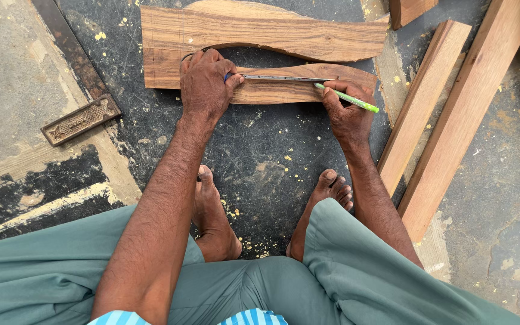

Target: The person sits on the floor marking curved wooden furniture parts with a pencil. They measure pieces with a tape measure, position a try square against the wood, and scribe straight guide lines across several boards, repositioning the square and pencil marks on different pieces.

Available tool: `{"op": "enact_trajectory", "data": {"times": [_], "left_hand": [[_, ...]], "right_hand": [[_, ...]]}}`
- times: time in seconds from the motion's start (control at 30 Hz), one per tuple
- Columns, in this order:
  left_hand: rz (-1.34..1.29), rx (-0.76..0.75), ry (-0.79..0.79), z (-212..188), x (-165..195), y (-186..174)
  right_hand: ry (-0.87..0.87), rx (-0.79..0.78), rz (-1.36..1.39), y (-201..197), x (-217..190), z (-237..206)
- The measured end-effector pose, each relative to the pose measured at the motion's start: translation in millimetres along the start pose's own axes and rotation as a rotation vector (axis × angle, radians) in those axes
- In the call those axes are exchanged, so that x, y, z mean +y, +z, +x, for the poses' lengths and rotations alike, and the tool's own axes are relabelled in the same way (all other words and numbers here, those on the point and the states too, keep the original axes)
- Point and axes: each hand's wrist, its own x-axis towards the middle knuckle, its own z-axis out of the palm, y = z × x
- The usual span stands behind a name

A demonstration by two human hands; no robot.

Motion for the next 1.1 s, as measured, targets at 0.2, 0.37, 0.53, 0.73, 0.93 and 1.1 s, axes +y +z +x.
{"op": "enact_trajectory", "data": {"times": [0.2,0.37,0.53,0.73,0.93,1.1], "left_hand": [[0.015,0.021,0.014,1.0,2.8,-5.2],[-0.058,-0.034,-0.006,33.9,16.3,-2.6],[0.008,0.062,0.142,84.8,40.5,12.8],[0.040,0.051,0.169,107.6,49.9,20.3],[0.046,0.023,0.143,106.3,46.9,20.8],[0.053,0.021,0.138,97.9,46.2,24.9]], "right_hand": [[0.082,0.301,0.697,-31.1,20.7,-5.8],[0.119,0.455,0.826,-77.3,49.7,-14.3],[0.148,0.483,0.835,-77.1,55.2,-25.2],[0.214,0.438,0.783,-65.2,44.6,-40.1],[0.204,0.348,0.728,-63.8,33.2,-32.6],[0.102,0.178,0.435,-50.7,27.3,15.3]]}}
